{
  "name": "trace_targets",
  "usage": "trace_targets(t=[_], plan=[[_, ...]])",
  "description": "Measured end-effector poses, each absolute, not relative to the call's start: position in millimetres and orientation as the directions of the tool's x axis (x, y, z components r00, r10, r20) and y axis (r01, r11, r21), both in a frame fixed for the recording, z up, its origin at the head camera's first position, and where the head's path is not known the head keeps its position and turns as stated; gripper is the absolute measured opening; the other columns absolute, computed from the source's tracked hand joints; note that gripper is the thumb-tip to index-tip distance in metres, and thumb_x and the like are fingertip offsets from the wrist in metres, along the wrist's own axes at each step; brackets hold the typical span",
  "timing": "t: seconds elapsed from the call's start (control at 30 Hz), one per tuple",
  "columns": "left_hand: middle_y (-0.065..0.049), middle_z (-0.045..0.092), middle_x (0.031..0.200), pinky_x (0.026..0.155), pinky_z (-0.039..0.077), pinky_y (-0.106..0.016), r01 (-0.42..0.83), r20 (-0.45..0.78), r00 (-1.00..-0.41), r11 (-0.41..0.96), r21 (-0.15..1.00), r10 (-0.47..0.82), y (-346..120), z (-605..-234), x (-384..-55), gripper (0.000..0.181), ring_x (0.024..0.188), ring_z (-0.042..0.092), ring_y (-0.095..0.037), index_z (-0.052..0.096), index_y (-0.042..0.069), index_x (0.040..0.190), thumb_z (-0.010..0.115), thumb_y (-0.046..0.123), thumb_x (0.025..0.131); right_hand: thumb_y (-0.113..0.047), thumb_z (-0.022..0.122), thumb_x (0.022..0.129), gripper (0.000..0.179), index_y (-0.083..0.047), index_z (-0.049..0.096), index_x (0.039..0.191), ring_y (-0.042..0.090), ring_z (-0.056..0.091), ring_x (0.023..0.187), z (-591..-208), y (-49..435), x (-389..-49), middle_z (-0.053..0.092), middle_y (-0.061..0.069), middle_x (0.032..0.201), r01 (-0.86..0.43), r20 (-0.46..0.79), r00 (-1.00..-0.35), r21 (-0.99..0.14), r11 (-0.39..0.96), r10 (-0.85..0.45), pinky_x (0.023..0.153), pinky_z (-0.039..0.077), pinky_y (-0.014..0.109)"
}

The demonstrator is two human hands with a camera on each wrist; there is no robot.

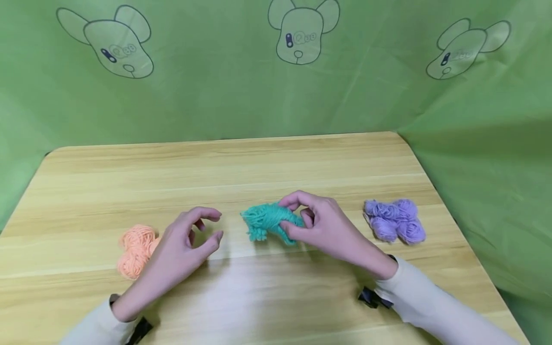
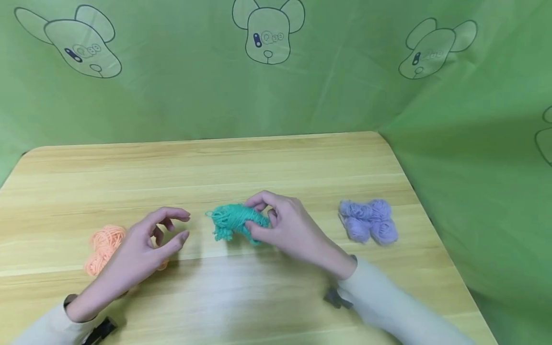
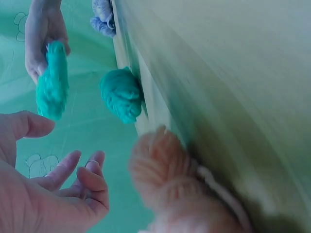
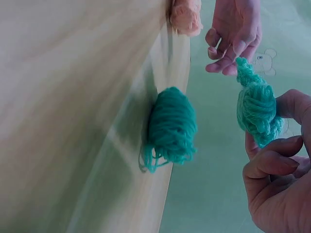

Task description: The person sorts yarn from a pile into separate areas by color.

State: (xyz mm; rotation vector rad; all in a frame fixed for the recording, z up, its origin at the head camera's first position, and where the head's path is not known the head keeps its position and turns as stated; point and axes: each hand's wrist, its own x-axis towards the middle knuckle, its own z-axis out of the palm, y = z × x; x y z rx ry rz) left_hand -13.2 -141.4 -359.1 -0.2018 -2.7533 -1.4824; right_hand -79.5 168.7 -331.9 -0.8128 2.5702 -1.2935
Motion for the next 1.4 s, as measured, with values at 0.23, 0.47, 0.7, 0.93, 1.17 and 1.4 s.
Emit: trace_targets(t=[0.23, 0.47, 0.7, 0.93, 1.17, 1.4], plan=[[-0.007, 0.067, 0.114, 0.067, 0.046, -0.034, 0.103, 0.051, -0.993, 0.567, 0.817, 0.108, -129, -364, -21, 0.039, 0.093, 0.058, -0.028, 0.071, 0.013, 0.133, 0.080, 0.018, 0.095, -0.016, 0.085, 0.095, 0.032, -0.014, 0.073, 0.124, 0.016, 0.046, 0.057, -336, 164, -98, 0.071, -0.001, 0.100, -0.354, 0.093, -0.867, -0.807, 0.473, -0.489, 0.056, 0.043, 0.030], [-0.009, 0.069, 0.112, 0.065, 0.048, -0.031, 0.082, 0.029, -0.993, 0.486, 0.870, 0.115, -116, -369, -31, 0.040, 0.082, 0.058, -0.024, 0.071, 0.012, 0.132, 0.082, 0.016, 0.094, -0.018, 0.084, 0.096, 0.032, -0.013, 0.073, 0.126, 0.020, 0.046, 0.060, -339, 159, -116, 0.072, 0.002, 0.109, -0.337, 0.118, -0.891, -0.818, 0.467, -0.437, 0.055, 0.039, 0.029], [-0.006, 0.071, 0.110, 0.065, 0.049, -0.031, 0.103, 0.062, -0.992, 0.398, 0.912, 0.114, -102, -369, -40, 0.034, 0.084, 0.060, -0.026, 0.074, 0.013, 0.126, 0.082, 0.013, 0.093, -0.021, 0.082, 0.099, 0.033, -0.012, 0.073, 0.130, 0.020, 0.046, 0.061, -339, 147, -134, 0.073, 0.002, 0.114, -0.348, 0.149, -0.894, -0.825, 0.445, -0.423, 0.055, 0.037, 0.028], [-0.006, 0.067, 0.134, 0.087, 0.054, -0.047, 0.099, 0.000, -0.977, 0.449, 0.888, 0.214, -90, -374, -52, 0.062, 0.106, 0.060, -0.030, 0.065, 0.007, 0.143, 0.087, 0.030, 0.090, -0.022, 0.080, 0.101, 0.032, -0.012, 0.075, 0.130, 0.015, 0.042, 0.057, -344, 145, -155, 0.074, 0.001, 0.109, -0.323, 0.144, -0.918, -0.812, 0.486, -0.371, 0.051, 0.032, 0.027], [-0.009, 0.061, 0.142, 0.089, 0.049, -0.047, 0.049, -0.046, -0.987, 0.558, 0.828, 0.155, -86, -379, -58, 0.065, 0.111, 0.056, -0.032, 0.063, 0.007, 0.144, 0.088, 0.031, 0.089, -0.025, 0.078, 0.103, 0.033, -0.010, 0.074, 0.132, 0.018, 0.044, 0.063, -349, 142, -172, 0.073, 0.004, 0.114, -0.277, 0.097, -0.936, -0.797, 0.536, -0.339, 0.058, 0.036, 0.031], [-0.010, 0.063, 0.143, 0.106, 0.047, -0.057, 0.018, -0.068, -0.987, 0.521, 0.853, 0.145, -80, -386, -62, 0.060, 0.128, 0.055, -0.037, 0.065, 0.005, 0.143, 0.087, 0.026, 0.090, -0.026, 0.076, 0.105, 0.037, -0.006, 0.071, 0.136, 0.024, 0.063, 0.110, -353, 138, -190, 0.071, 0.009, 0.120, -0.218, 0.022, -0.944, -0.792, 0.570, -0.331, 0.096, 0.052, 0.041]])
